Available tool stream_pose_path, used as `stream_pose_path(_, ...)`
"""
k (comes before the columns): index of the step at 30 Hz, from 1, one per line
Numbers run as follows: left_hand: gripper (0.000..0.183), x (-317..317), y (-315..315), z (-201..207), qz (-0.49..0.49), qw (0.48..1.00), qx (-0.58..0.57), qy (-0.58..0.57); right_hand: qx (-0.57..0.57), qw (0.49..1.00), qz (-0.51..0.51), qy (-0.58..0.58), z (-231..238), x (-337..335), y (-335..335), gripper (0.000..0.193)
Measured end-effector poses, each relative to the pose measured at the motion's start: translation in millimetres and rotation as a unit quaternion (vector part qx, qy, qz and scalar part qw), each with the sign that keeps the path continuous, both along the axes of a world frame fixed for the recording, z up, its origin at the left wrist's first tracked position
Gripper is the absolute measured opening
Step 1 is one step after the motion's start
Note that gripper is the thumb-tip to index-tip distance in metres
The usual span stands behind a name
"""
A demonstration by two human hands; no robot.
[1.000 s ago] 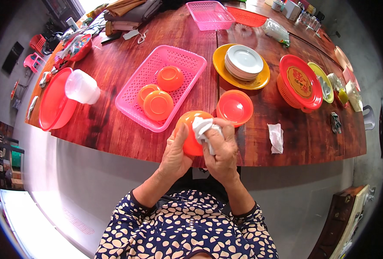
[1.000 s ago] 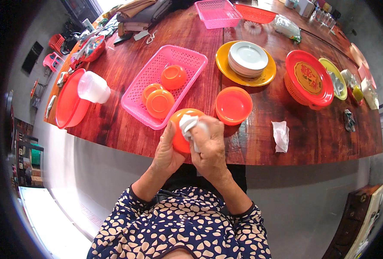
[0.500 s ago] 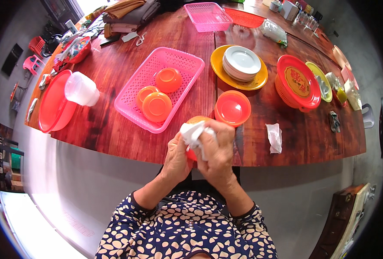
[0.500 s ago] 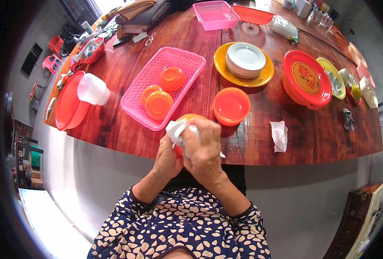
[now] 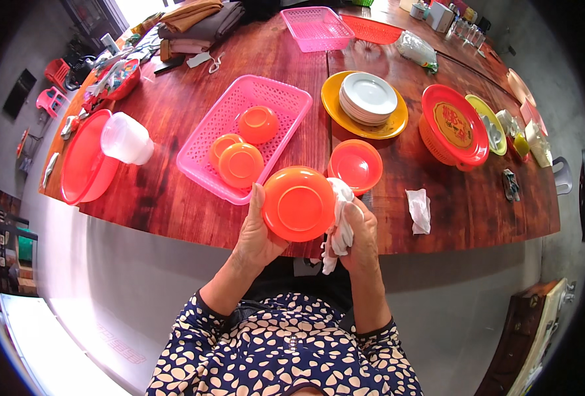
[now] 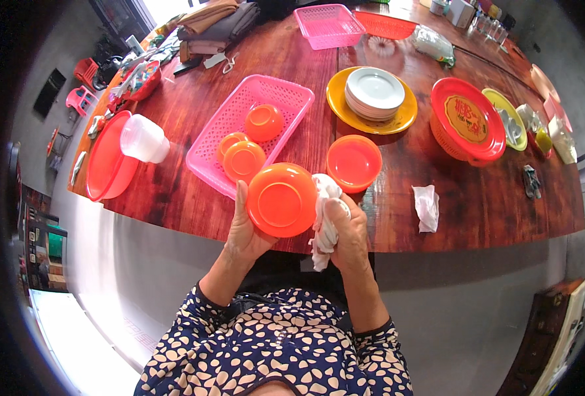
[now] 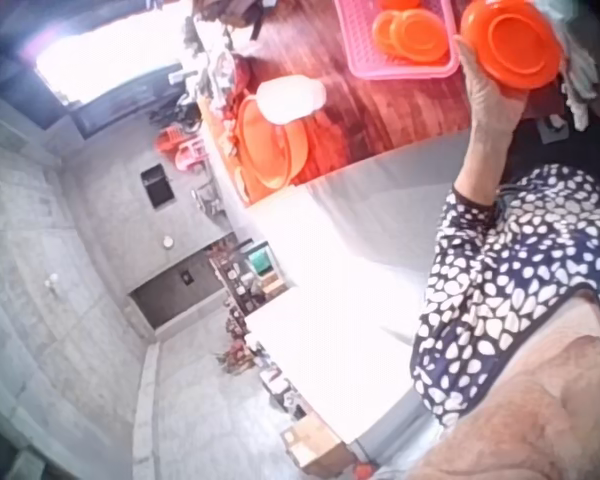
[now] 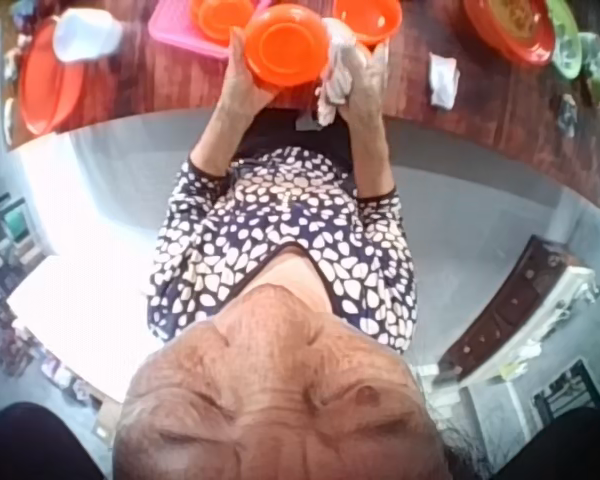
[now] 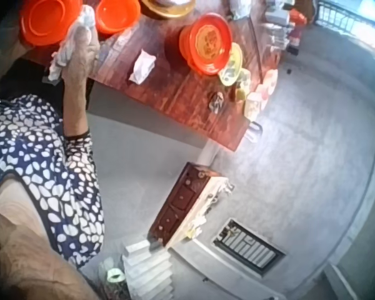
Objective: The person wipes several small orange plastic bowls with a white cloth. They pick up each bowl from a pink basket, wipe the exterior and interior surfaces, and place the cleaned bowls back into the basket. The task is performed at a wooden table with other dishes visible in the background.
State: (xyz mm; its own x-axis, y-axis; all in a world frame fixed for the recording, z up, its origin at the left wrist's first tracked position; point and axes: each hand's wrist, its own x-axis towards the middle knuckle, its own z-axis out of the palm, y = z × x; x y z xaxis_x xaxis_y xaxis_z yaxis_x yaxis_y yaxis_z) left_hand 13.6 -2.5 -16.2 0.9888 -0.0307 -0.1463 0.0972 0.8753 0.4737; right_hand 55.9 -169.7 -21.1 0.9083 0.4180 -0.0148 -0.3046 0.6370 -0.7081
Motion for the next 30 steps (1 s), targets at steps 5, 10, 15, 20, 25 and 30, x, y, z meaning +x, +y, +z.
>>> stream_pose_path(5,0.062,4.2,-0.2,-7.9,-0.002,0.999,-0.031,0.042,0.007,0.999,-0.052,0.006,11.6,-13.3,5.5,0.038)
stream_pose_path(10,0.057,-2.9,-10.5,3.8,0.042,0.997,0.053,-0.035,-0.178,0.968,-0.057,-0.17,22.9,-22.4,8.7,0.029)
stream_pose_path(15,0.06,-15.0,-11.7,-5.4,0.031,0.977,0.204,-0.054,-0.327,0.786,-0.101,-0.515,14.0,-25.3,22.7,0.031)
stream_pose_path(20,0.061,-17.8,-5.6,-0.4,0.036,0.99,0.134,-0.025,-0.42,0.686,-0.008,-0.593,19.8,-19.9,10.8,0.023)
stream_pose_path(25,0.061,-21.5,-7.3,1.2,0.017,0.997,0.074,-0.003,-0.443,0.659,0.063,-0.604,33.6,-5.9,-3.1,0.017)
stream_pose_path(30,0.064,-23.4,-3.5,1.4,-0.041,0.996,0.067,-0.036,-0.497,0.645,0.06,-0.577,30.8,5.7,-9.4,0.016)
